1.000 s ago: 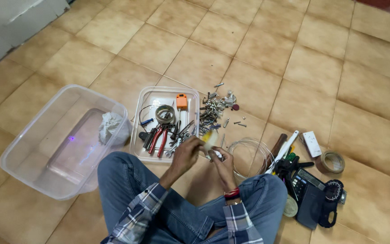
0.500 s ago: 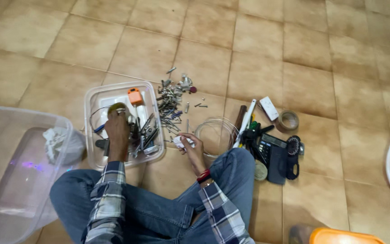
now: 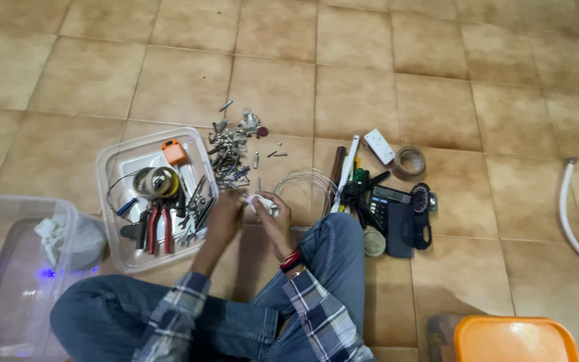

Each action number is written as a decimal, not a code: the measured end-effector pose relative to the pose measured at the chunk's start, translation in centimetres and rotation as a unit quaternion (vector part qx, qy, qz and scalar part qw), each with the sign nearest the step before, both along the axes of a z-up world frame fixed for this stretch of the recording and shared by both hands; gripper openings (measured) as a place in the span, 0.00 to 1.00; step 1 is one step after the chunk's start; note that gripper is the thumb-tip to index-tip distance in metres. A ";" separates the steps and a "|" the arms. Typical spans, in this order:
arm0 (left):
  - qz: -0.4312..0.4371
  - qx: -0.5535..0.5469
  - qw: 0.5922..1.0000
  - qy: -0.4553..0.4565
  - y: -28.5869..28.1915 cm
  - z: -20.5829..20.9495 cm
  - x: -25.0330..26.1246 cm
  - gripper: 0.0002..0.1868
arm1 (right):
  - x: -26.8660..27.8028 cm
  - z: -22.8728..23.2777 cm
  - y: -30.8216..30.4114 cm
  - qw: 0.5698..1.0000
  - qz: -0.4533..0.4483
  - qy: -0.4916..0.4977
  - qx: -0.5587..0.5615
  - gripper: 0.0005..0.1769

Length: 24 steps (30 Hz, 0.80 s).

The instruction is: The person applies adhesive tape to a small electronic component and a piece of cardboard while sitting on the floor surrounded by tools and hardware.

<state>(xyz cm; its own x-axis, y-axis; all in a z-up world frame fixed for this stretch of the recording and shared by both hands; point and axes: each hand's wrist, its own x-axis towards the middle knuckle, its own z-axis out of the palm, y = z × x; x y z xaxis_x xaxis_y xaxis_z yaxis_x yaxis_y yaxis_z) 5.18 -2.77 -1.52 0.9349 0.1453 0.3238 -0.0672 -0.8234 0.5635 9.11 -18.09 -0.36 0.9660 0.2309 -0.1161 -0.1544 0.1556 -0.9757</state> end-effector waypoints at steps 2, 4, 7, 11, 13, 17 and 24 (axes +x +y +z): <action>-0.031 -0.046 0.996 0.065 -3.4 -1.2 -0.4 0.26 | -0.1 0.2 -0.3 0.994 -0.021 -0.106 -0.009 0.13; -0.046 -0.056 0.988 0.137 -6.1 -3.0 -1.4 0.25 | 0.2 0.5 -0.5 0.995 -0.039 -0.089 -0.014 0.11; -0.088 -0.030 0.973 0.209 -8.7 -5.6 -1.9 0.20 | 1.1 1.5 -1.4 0.990 -0.061 -0.101 -0.076 0.10; -0.144 -0.138 0.962 0.187 -10.4 -6.9 -2.4 0.14 | 2.2 3.6 -3.3 0.980 -0.097 -0.147 -0.087 0.10; -0.169 -0.231 0.941 0.178 -10.9 -6.7 -2.1 0.19 | 3.0 4.5 -5.1 0.955 -0.119 -0.207 -0.173 0.11; -0.191 -0.329 0.909 0.173 -10.7 -5.3 -2.3 0.32 | 5.6 4.0 -10.5 0.984 -0.146 -0.065 -0.082 0.12; -0.144 -0.208 0.947 0.199 -11.0 -4.5 -1.7 0.25 | 4.7 -2.9 -27.0 0.881 -0.251 -0.104 -0.388 0.21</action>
